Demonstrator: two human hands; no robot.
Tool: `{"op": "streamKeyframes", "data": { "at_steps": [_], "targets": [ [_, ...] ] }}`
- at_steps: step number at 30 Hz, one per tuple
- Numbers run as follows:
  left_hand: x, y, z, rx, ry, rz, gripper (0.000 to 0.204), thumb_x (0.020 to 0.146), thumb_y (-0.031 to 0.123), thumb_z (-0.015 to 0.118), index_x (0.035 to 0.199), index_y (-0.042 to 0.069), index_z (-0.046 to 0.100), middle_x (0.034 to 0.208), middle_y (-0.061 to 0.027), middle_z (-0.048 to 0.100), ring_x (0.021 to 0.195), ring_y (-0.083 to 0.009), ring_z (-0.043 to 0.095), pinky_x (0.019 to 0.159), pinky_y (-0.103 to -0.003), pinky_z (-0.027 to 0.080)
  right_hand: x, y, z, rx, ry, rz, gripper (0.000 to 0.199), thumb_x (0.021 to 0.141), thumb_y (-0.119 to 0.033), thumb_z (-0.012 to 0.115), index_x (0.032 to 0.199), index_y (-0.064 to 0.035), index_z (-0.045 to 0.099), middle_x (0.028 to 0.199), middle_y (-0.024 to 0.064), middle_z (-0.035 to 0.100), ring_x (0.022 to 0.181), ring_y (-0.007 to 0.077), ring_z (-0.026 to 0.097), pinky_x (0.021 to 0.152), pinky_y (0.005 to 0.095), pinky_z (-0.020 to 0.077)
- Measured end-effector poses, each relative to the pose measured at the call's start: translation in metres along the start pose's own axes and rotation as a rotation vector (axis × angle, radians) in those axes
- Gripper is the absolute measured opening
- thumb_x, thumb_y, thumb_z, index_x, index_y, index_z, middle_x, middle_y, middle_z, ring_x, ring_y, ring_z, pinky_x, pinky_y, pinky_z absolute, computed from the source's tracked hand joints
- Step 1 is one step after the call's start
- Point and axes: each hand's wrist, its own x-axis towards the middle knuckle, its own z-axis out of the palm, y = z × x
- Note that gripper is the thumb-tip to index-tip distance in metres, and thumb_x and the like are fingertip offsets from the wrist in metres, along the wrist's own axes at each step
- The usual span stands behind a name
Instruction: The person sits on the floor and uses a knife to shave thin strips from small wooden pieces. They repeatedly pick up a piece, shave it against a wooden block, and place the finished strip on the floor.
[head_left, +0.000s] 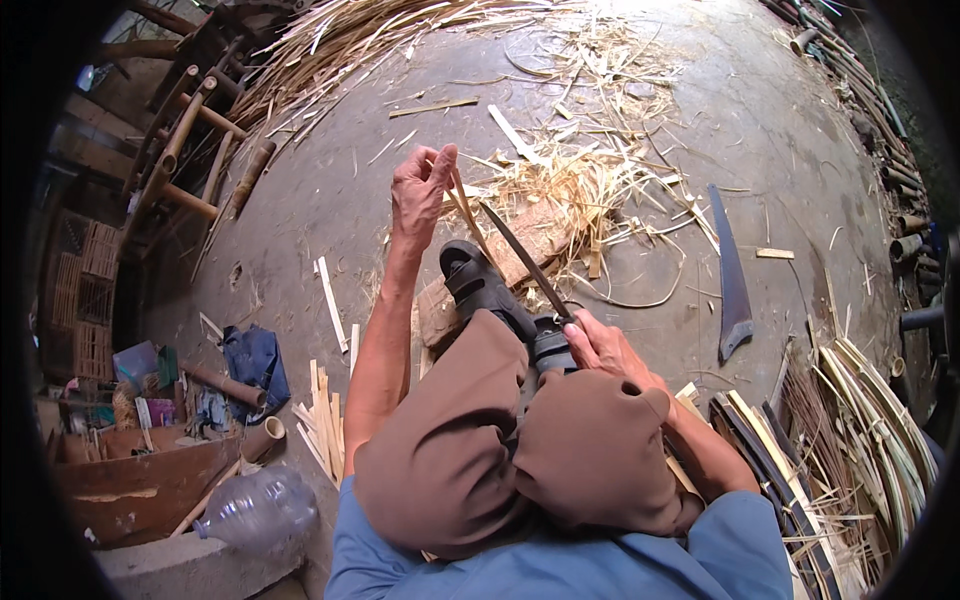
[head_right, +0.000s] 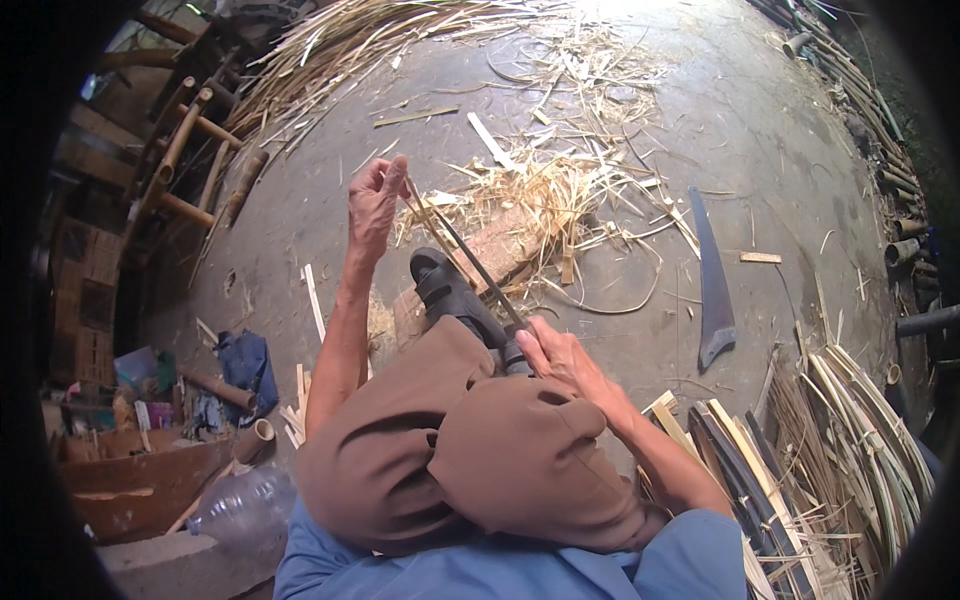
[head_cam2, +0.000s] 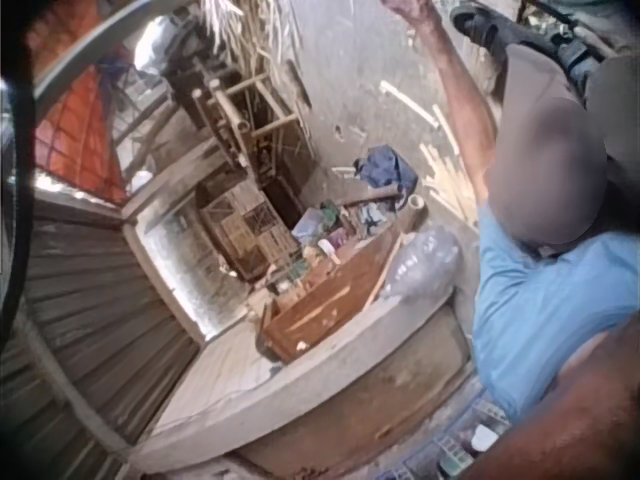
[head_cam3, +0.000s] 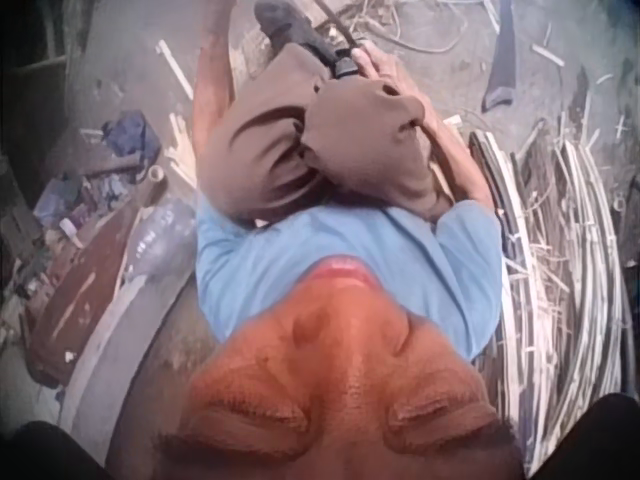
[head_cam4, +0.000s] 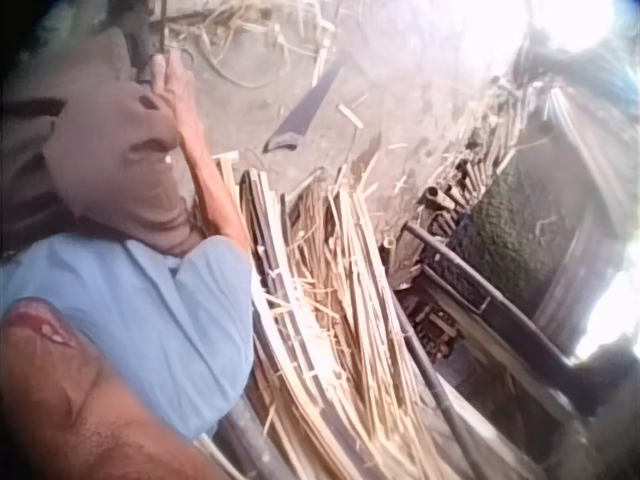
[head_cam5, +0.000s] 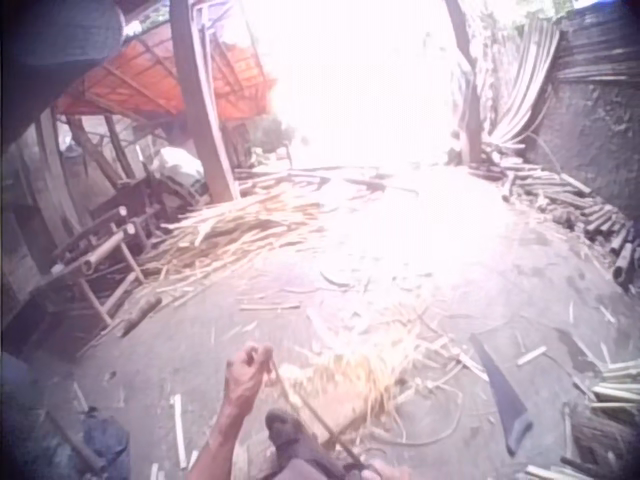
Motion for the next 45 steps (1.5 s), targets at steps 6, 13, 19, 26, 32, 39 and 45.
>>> {"op": "streamKeyframes", "data": {
  "at_steps": [6, 13, 19, 26, 32, 39, 45],
  "targets": [
    [-0.016, 0.023, 0.020, 0.186, 0.010, -0.086, 0.041, 0.091, 0.046, 0.070, 0.078, 0.008, 0.072, 0.072, 0.0017, 0.059, 0.068, -0.0080, 0.051, 0.059, -0.027, 0.037, 0.023, 0.001, 0.011, -0.030, 0.103, -0.138, 0.029, 0.104, -0.029, 0.048, 0.095, -0.0010, 0.045, 0.069, 0.0269, 0.055, 0.064, 0.0513, 0.048, 0.056, 0.0507, 0.0397],
    [-0.049, 0.043, 0.043, 0.896, 0.329, 0.393, 0.037, 0.082, 0.051, 0.075, 0.087, 0.014, 0.077, 0.095, -0.0022, 0.053, 0.093, -0.0216, 0.047, 0.081, -0.039, 0.039, 0.094, -0.026, 0.019, -0.327, 0.287, -0.685, 0.019, 0.102, -0.018, 0.049, 0.101, 0.0009, 0.050, 0.065, 0.0243, 0.047, 0.062, 0.0411, 0.060, 0.053, 0.0496, 0.0440],
    [-0.039, 0.024, 0.049, 0.242, 0.053, 0.103, 0.026, 0.088, 0.032, 0.076, 0.099, 0.009, 0.071, 0.070, 0.0001, 0.059, 0.064, -0.0094, 0.055, 0.058, -0.029, 0.043, 0.112, 0.030, 0.029, -0.187, 0.031, -0.133, 0.040, 0.104, -0.036, 0.042, 0.106, 0.0022, 0.052, 0.080, 0.0299, 0.063, 0.075, 0.0518, 0.060, 0.067, 0.0571, 0.0472],
    [-0.054, -0.008, 0.046, 0.247, 0.046, 0.030, 0.032, 0.090, 0.022, 0.076, 0.108, 0.000, 0.064, 0.074, 0.0026, 0.063, 0.064, -0.0040, 0.054, 0.056, -0.021, 0.043, 0.099, -0.016, 0.021, -0.106, -0.183, 0.136, 0.040, 0.101, -0.038, 0.048, 0.105, 0.0020, 0.051, 0.077, 0.0275, 0.062, 0.071, 0.0442, 0.065, 0.064, 0.0514, 0.0485],
    [-0.035, -0.024, 0.053, 0.111, 0.012, 0.019, 0.025, 0.090, 0.030, 0.076, 0.093, 0.006, 0.072, 0.061, 0.0039, 0.056, 0.054, -0.0043, 0.044, 0.047, -0.026, 0.032, 0.117, 0.016, 0.024, -0.150, -0.145, -0.056, 0.027, 0.094, -0.023, 0.057, 0.101, 0.0021, 0.049, 0.081, 0.0247, 0.063, 0.076, 0.0405, 0.064, 0.068, 0.0485, 0.0479],
    [-0.016, -0.024, 0.068, 0.031, 0.098, 0.013, 0.023, 0.088, 0.028, 0.078, 0.090, 0.006, 0.072, 0.064, 0.0019, 0.063, 0.055, -0.0060, 0.052, 0.051, -0.025, 0.041, 0.141, 0.044, 0.030, -0.428, 0.032, -0.268, 0.024, 0.091, -0.014, 0.058, 0.101, 0.0016, 0.042, 0.078, 0.0300, 0.061, 0.074, 0.0509, 0.061, 0.063, 0.0545, 0.0484],
    [-0.025, -0.024, 0.058, 0.054, 0.122, -0.059, 0.027, 0.089, 0.035, 0.075, 0.092, 0.009, 0.070, 0.065, 0.0013, 0.063, 0.058, -0.0071, 0.053, 0.050, -0.026, 0.043, 0.128, 0.018, 0.019, -0.383, -0.083, -0.127, 0.022, 0.091, -0.014, 0.055, 0.104, 0.0016, 0.046, 0.085, 0.0302, 0.064, 0.084, 0.0480, 0.064, 0.072, 0.0550, 0.0489]
  ]
}}
